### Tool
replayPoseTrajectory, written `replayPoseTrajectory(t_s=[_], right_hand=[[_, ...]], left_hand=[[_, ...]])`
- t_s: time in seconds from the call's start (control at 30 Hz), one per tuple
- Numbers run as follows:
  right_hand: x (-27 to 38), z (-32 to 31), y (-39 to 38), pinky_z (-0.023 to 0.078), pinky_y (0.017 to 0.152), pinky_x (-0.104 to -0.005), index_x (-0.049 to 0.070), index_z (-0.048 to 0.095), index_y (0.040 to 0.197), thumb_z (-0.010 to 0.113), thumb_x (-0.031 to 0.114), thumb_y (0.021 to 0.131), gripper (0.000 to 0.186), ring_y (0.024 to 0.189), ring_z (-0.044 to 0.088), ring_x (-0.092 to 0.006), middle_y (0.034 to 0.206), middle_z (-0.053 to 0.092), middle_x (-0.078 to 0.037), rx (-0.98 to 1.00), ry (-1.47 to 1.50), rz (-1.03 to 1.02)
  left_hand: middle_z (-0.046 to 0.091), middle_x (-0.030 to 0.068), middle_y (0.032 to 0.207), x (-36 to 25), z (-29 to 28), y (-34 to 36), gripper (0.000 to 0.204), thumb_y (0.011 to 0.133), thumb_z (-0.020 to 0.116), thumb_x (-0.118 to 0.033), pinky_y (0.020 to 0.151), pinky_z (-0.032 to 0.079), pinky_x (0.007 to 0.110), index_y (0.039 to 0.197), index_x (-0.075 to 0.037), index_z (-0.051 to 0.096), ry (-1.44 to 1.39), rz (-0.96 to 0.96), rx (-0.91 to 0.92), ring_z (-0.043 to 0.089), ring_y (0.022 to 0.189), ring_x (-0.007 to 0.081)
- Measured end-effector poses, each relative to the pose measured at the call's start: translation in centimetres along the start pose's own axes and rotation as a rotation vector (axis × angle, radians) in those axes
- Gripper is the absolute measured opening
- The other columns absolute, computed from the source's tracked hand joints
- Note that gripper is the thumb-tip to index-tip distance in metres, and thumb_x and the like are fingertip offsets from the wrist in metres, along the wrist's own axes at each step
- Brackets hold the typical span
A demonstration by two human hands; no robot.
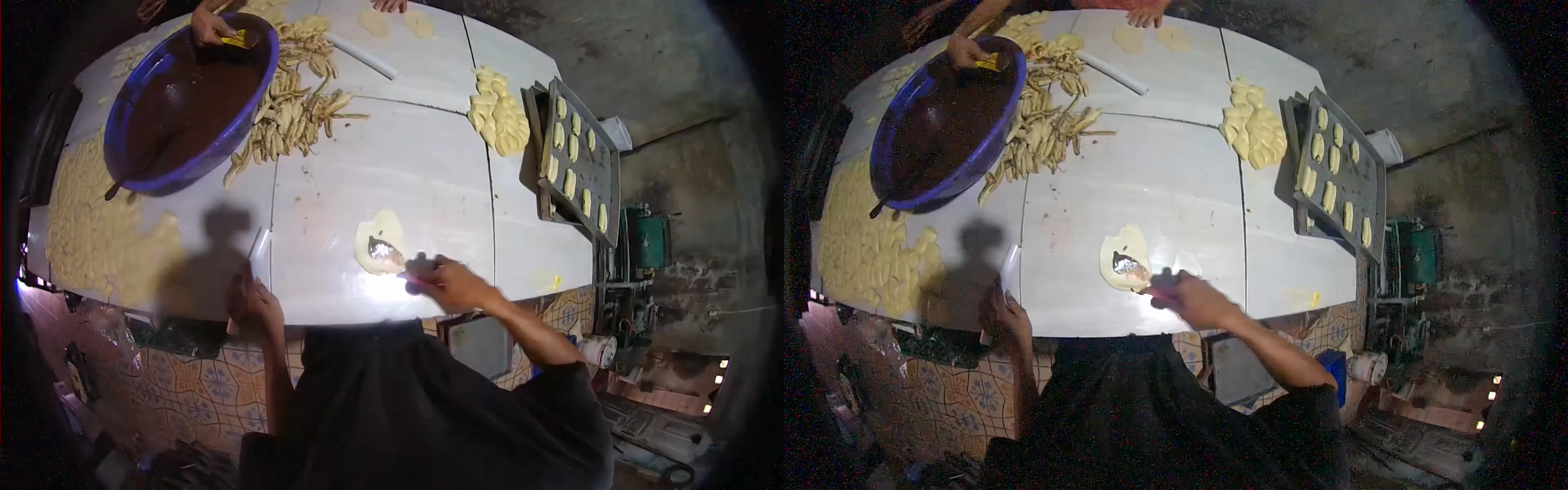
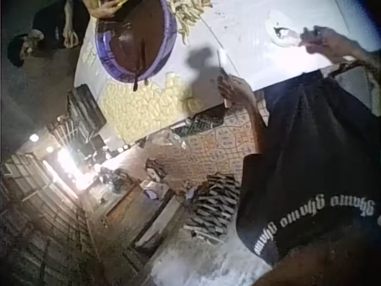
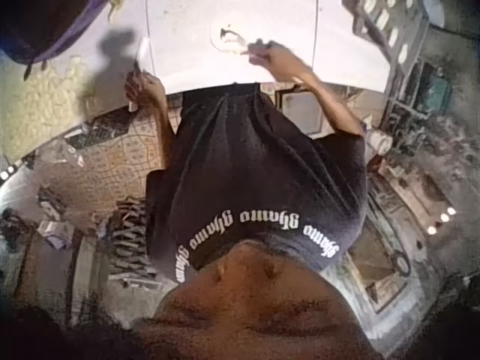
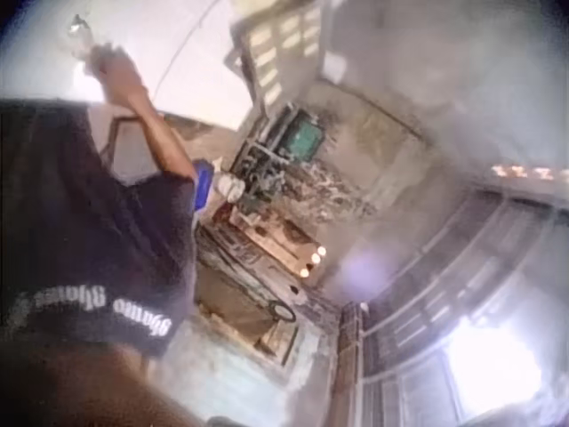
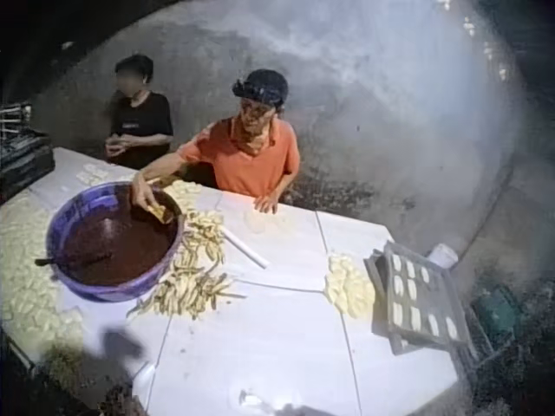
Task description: The person flattens portions of dough, spreads chocolate filling over them using a spatula, adds banana slices, rolls the dough by hand, and arranges the rolled pastries onto a baking tray.
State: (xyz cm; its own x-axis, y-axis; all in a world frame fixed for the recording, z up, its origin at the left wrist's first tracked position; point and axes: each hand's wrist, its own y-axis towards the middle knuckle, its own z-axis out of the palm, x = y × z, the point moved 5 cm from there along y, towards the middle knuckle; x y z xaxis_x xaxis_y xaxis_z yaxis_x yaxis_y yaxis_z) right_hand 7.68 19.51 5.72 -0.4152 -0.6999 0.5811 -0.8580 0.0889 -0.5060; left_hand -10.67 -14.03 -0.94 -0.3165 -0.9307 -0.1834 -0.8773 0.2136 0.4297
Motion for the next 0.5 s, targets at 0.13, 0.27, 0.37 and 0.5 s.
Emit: replayPoseTrajectory(t_s=[0.13,0.27,0.37,0.5], right_hand=[[-6.9,-5.5,0.5,0.055,0.073,-0.0363,0.005,0.073,0.113,0.074,0.021,0.087,0.031,0.083,0.069,-0.0235,0.084,0.069,-0.011,-0.048,0.215,0.155],[-3.2,-7.5,6.1,0.054,0.073,-0.0381,0.005,0.074,0.113,0.075,0.032,0.088,0.037,0.075,0.067,-0.0285,0.081,0.069,-0.014,-0.702,-0.332,-0.134],[5.3,-7.3,14.8,0.053,0.074,-0.0410,0.003,0.073,0.110,0.072,0.023,0.087,0.031,0.076,0.065,-0.0332,0.089,0.069,-0.020,-0.544,-0.006,-0.261],[12.6,-7.2,25.8,0.051,0.092,-0.0462,0.001,0.070,0.107,0.069,0.014,0.081,0.029,0.104,0.060,-0.0422,0.108,0.068,-0.024,-0.639,-0.118,-0.599]], left_hand=[[0.063,0.0148,0.119,-1.2,-1.2,0.9,0.043,0.094,0.063,-0.010,0.097,0.045,0.048,0.137,-0.016,0.062,-0.016,-0.002,-0.010,0.060,0.111,0.0351],[0.058,0.0134,0.110,-2.5,-0.9,2.0,0.044,0.090,0.062,-0.003,0.095,0.046,0.047,0.133,-0.011,0.061,-0.151,-0.007,0.056,0.056,0.109,0.0342],[0.057,0.0131,0.109,-2.6,-1.3,2.3,0.045,0.088,0.062,-0.001,0.095,0.046,0.047,0.132,-0.010,0.061,-0.085,-0.021,0.043,0.056,0.110,0.0341],[0.061,0.0168,0.100,-2.0,-2.5,2.6,0.040,0.089,0.061,-0.001,0.081,0.051,0.047,0.129,-0.007,0.062,-0.117,0.006,-0.023,0.062,0.093,0.0371]])
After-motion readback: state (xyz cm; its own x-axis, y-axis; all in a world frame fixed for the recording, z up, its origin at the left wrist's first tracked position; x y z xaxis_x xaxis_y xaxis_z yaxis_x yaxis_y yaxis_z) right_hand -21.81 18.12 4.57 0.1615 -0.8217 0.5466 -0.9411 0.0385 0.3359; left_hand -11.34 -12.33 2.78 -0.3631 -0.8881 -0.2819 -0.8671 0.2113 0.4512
